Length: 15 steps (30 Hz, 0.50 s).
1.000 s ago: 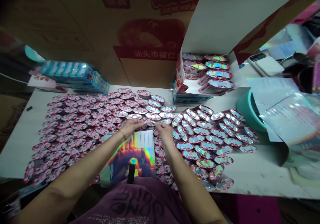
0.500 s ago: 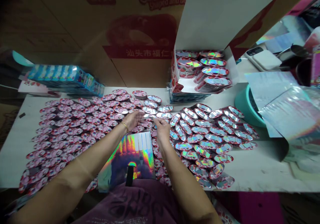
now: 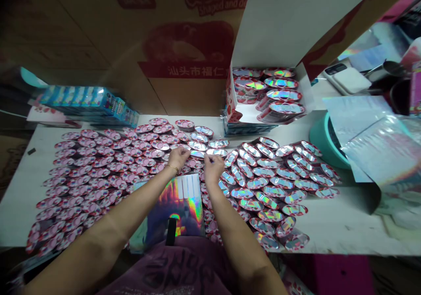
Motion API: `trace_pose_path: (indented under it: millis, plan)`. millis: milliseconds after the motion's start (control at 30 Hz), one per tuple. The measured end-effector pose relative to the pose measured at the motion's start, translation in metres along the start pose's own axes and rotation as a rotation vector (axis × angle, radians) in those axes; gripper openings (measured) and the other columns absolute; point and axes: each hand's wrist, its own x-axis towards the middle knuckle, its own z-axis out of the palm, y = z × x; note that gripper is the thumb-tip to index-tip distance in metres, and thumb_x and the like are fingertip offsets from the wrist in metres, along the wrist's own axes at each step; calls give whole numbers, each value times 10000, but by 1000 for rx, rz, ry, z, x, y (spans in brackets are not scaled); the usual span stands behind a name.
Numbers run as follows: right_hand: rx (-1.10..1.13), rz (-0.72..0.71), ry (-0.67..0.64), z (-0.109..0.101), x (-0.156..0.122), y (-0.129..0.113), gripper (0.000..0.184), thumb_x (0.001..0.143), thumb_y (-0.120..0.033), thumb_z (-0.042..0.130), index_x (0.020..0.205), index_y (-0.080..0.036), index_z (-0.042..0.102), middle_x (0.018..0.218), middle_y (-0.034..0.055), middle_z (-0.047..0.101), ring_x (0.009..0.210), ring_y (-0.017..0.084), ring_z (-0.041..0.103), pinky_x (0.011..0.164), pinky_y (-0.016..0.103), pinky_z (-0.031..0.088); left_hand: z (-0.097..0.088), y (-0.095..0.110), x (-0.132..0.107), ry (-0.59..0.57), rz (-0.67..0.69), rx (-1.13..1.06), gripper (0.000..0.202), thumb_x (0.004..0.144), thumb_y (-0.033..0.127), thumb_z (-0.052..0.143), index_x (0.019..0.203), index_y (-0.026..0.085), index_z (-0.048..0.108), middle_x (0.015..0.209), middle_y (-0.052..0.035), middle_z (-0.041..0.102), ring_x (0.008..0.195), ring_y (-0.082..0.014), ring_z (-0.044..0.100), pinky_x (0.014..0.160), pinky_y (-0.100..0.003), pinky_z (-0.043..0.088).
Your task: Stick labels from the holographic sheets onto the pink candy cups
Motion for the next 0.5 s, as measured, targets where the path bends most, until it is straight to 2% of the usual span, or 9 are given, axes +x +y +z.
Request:
trace_pose_path:
  millis: [67,167,267,367,433,500]
  plan:
    - [-189,-64,14,2,2,3,215,731,-316,530,668,-161,666,716,48,598,744,172,499,747,306,340,2,0,-1,43,21,151,181,697,297,539,697,153,648,689,-36,648,659,-136,560,610,-230,379]
    - [-357,-107,26,4,1,4,210,752,-300,510,679,-171,658,760,65,586,782,190,463,760,326,303,5,2,-4,60,40,285,192,715,309,521,716,169,652,716,-44,655,692,-155,566,632,-242,372]
    - [-429,-143,36,6,-1,4,175,752,-285,514,705,-170,638,792,72,576,802,205,440,747,333,285,10,5,-6,69,75,312,161,716,290,521,696,181,637,719,-52,641,723,-177,559,658,-257,366]
    - [-459,-165,32,3,-1,4,143,750,-274,517,748,-165,609,781,68,564,789,206,436,722,326,281,13,7,-9,80,109,242,134,729,272,515,735,185,617,729,-58,615,743,-189,550,686,-269,365]
    - [-439,-192,1,-4,1,4,140,766,-258,497,764,-165,601,778,62,563,781,201,444,714,319,287,7,4,-13,90,119,189,162,741,256,508,863,197,597,733,-46,597,746,-184,543,702,-269,366]
    - [-395,-241,-31,-15,1,5,153,785,-245,474,804,-168,604,808,63,570,799,199,455,726,319,300,-10,-5,-20,122,151,180,240,762,250,483,985,200,556,780,-45,586,778,-179,534,725,-268,369]
